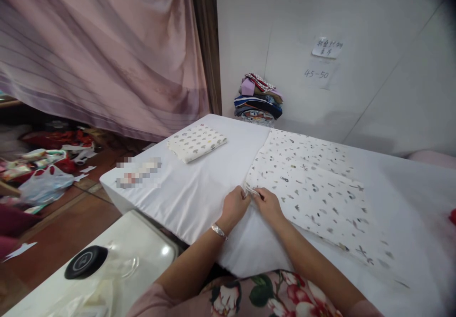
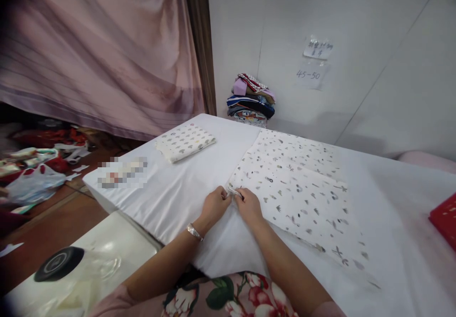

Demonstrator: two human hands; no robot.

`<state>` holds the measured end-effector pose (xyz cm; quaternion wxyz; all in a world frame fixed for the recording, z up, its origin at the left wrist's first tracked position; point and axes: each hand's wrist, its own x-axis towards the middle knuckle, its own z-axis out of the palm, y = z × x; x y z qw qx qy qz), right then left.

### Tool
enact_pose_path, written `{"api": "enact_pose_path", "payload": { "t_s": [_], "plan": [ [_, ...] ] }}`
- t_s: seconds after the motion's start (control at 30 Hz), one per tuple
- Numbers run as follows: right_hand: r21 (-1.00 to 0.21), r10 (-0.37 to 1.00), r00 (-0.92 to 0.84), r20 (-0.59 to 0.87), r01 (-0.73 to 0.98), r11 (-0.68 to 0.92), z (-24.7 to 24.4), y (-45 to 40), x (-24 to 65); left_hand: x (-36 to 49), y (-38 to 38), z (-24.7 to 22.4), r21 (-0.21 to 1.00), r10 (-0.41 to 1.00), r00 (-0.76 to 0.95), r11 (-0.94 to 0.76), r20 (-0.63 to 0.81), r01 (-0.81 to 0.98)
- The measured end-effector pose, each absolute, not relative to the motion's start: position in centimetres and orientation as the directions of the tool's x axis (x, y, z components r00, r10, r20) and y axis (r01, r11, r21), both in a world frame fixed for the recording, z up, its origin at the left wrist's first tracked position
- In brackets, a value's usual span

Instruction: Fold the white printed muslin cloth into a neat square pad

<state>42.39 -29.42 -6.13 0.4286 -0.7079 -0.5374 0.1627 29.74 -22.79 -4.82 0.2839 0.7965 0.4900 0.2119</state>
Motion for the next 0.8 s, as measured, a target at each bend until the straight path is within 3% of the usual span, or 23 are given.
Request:
{"api": "enact_pose_path", "payload": {
  "t_s": [0.13,0.2,0.3,0.5,0.8],
  "plan": [
    [-0.829,0.897,0.373,0.238,0.559,-0.012,-6.1,-29.5,42.4,29.8,-21.9,-5.4,0.932,0.926,0.359,-0.017,-0.122,0.362],
    [-0.832,0.901,0.357,0.246,0.555,0.007,-6.0,-29.6,42.3,29.7,-21.6,-5.8,0.974,0.911,0.362,0.139,-0.197,0.180],
    [-0.803,0.915,0.311,0.258,0.596,0.023,-5.8,-29.6,42.1,29.6,-21.5,-6.1,0.971,0.894,0.389,0.239,-0.223,0.008],
    [-0.720,0.935,0.250,0.250,0.694,0.007,-5.6,-29.6,41.9,29.2,-21.9,-5.9,0.975,0.892,0.414,0.219,-0.184,-0.036],
    [-0.670,0.940,0.238,0.244,0.742,-0.014,-6.3,-29.5,41.9,29.5,-21.8,-6.3,0.992,0.893,0.433,0.119,-0.121,0.032]
  ]
}}
